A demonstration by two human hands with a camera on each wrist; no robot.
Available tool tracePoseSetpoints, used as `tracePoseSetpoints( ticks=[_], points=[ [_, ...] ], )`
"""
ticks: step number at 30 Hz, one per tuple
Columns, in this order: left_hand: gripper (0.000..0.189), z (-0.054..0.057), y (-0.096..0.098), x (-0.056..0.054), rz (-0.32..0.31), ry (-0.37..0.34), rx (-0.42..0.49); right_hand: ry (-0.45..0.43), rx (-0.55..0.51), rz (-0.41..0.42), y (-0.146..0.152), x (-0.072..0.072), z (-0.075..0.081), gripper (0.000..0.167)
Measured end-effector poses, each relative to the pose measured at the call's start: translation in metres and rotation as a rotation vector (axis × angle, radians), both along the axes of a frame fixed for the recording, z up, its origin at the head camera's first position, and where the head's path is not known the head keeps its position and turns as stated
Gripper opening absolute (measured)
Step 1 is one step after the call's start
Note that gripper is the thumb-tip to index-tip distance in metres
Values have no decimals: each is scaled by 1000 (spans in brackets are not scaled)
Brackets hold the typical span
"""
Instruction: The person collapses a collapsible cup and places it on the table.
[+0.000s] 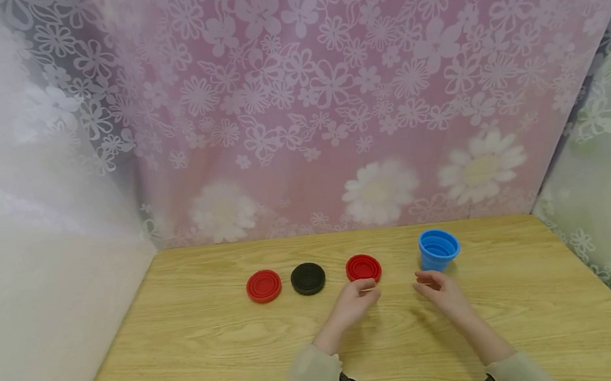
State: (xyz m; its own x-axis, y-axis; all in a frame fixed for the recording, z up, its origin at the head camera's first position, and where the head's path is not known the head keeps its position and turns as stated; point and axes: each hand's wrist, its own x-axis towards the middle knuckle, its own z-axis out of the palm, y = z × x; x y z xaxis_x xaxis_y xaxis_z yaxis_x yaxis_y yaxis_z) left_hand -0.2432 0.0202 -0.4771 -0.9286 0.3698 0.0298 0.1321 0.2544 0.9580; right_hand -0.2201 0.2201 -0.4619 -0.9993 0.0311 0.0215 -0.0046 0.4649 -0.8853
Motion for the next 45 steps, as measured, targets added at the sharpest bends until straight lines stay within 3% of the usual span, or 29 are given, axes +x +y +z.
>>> tracePoseSetpoints(
  ticks=[7, 13, 20, 26, 35, 39, 45],
  points=[
    [42, -3, 21, -7, -12, 5, 19, -26, -12, -40, 25, 6, 1, 39],
    [42, -13, 38, -14, 25, -23, 36, -54, -46, -69, 46, 12, 0, 43],
    [42, -14, 57, -19, 60, -60, 59, -90, -8, -107, 62, 11, 0, 46],
    [46, -12, 75, -27, 75, -66, 51, -106, -88, -141, 70, 1, 1, 57],
    [63, -12, 92, -36, 0, -33, -43, -110, -307, -165, 78, -23, 4, 74],
    [66, -16, 97, -40, -47, -39, -36, -72, -298, -150, 82, -36, -5, 75],
    [67, -17, 103, -45, -84, -115, 40, -83, -252, -90, 83, -46, -11, 74]
  ],
)
